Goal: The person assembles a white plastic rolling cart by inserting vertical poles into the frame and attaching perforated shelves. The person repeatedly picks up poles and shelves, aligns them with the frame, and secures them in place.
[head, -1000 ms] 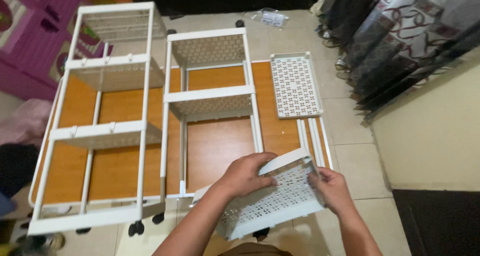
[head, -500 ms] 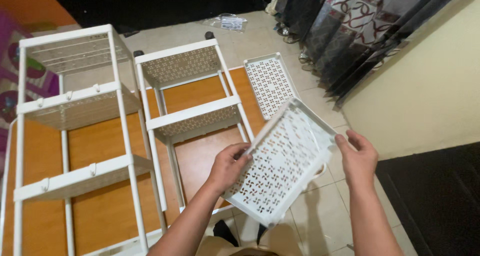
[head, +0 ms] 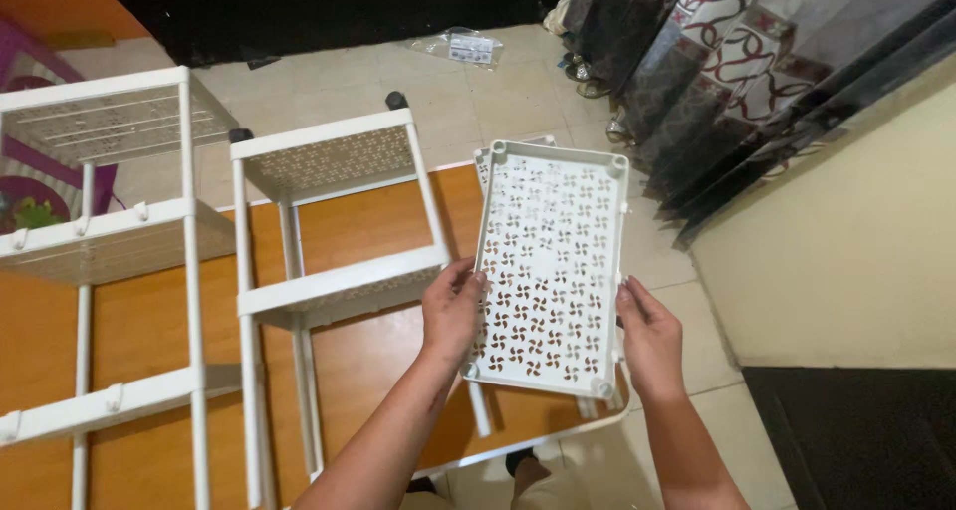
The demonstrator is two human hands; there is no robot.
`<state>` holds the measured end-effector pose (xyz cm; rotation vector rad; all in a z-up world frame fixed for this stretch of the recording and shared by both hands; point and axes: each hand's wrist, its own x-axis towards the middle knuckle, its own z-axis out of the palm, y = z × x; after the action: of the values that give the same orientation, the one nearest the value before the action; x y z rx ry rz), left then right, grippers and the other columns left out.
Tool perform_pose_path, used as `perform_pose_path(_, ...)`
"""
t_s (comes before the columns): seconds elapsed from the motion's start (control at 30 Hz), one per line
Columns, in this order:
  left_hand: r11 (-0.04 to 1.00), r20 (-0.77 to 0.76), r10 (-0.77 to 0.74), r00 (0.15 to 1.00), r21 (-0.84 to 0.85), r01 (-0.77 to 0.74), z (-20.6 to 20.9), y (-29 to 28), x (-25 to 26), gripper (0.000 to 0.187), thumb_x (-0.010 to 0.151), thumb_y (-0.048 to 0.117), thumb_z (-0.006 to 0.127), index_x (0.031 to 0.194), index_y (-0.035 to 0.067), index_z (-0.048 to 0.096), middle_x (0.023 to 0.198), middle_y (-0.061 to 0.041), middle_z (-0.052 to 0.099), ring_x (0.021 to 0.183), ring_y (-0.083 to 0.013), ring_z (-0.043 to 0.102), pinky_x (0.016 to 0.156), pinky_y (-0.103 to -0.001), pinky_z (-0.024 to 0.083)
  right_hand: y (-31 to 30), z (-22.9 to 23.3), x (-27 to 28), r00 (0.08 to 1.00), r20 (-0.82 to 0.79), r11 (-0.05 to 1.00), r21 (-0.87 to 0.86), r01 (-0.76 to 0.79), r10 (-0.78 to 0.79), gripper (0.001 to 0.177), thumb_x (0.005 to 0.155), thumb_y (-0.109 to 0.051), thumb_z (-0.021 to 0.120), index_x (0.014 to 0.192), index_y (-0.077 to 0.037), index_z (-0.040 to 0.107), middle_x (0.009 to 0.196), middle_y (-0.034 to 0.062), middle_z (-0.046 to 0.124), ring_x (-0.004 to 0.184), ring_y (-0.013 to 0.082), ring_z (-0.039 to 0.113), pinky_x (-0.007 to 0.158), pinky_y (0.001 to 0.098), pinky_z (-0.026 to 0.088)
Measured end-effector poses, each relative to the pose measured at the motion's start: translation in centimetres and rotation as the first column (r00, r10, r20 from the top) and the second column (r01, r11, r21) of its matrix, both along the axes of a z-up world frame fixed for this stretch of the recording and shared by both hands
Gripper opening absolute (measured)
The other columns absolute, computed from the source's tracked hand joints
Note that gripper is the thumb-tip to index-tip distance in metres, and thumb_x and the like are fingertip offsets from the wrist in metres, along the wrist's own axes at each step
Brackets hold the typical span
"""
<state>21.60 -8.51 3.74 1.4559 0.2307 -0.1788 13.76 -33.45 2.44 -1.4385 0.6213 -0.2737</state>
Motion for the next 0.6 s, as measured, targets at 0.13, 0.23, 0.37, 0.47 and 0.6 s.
perform_pose_path(0.13, 0.99, -0.013, 0.137, 0.99, 0.038, -0.137, -2.6, -5.2, 4.8, 0.035, 0.096, 0.014, 0.064, 0.127, -0.002, 0.064, 0.099, -0.011, 0.072, 0.084, -0.015, 0.065, 0.074, -0.029, 0.055, -4.6, -2.4, 6.1, 0.986, -0.054, 0.987, 0.011, -0.159, 0.159, 0.042, 0.1, -0.017, 0.061, 0.134, 0.008, 0.063, 0.126, 0.0122, 0.072, 0.109, 0.0142, 0.068, 0.095, 0.0277, 0.053)
perform_pose_path(0.23, 0.969, 0.021, 0.226, 0.974, 0.097, -0.227, -6.5, -8.1, 7.3, 0.033, 0.097, 0.014, 0.062, 0.127, -0.003, 0.064, 0.104, -0.011, 0.071, 0.09, -0.0172, 0.067, 0.079, -0.03, 0.055, -7.5, -6.4, 10.6, 0.973, -0.161, 0.986, 0.037, -0.164, 0.168, 0.041, 0.101, -0.017, 0.059, 0.133, 0.008, 0.065, 0.119, 0.0151, 0.074, 0.102, 0.017, 0.069, 0.09, 0.0299, 0.054)
perform_pose_path(0.37, 0.874, 0.069, 0.314, 0.947, 0.368, -0.317, -11.0, -10.5, 10.9, 0.029, 0.098, 0.012, 0.06, 0.123, -0.002, 0.067, 0.115, -0.015, 0.064, 0.099, -0.0245, 0.068, 0.088, -0.034, 0.054, -9.4, -11.4, 15.6, 0.975, -0.043, 0.968, 0.137, -0.21, 0.217, 0.041, 0.104, -0.018, 0.056, 0.134, 0.009, 0.061, 0.121, 0.0136, 0.073, 0.103, 0.0153, 0.068, 0.092, 0.0277, 0.053)
perform_pose_path(0.47, 0.817, 0.08, 0.319, 0.944, 0.482, -0.316, -14.5, -10.9, 12.5, 0.03, 0.096, 0.011, 0.06, 0.122, -0.002, 0.068, 0.112, -0.018, 0.066, 0.099, -0.0295, 0.068, 0.09, -0.037, 0.054, -9.0, -14.5, 18.1, 0.966, -0.093, 0.968, 0.094, -0.233, 0.242, 0.041, 0.105, -0.018, 0.053, 0.134, 0.008, 0.061, 0.118, 0.0132, 0.074, 0.101, 0.0151, 0.068, 0.091, 0.0272, 0.054)
perform_pose_path(0.6, 0.771, 0.116, 0.337, 0.934, 0.535, -0.344, -17.6, -11.7, 14.1, 0.029, 0.097, 0.01, 0.059, 0.122, -0.001, 0.07, 0.112, -0.018, 0.067, 0.098, -0.0293, 0.067, 0.089, -0.037, 0.053, -8.6, -15.6, 19.1, 0.963, 0.025, 0.961, 0.063, -0.27, 0.268, 0.039, 0.106, -0.017, 0.053, 0.134, 0.009, 0.06, 0.118, 0.0137, 0.074, 0.101, 0.014, 0.069, 0.091, 0.0263, 0.054)
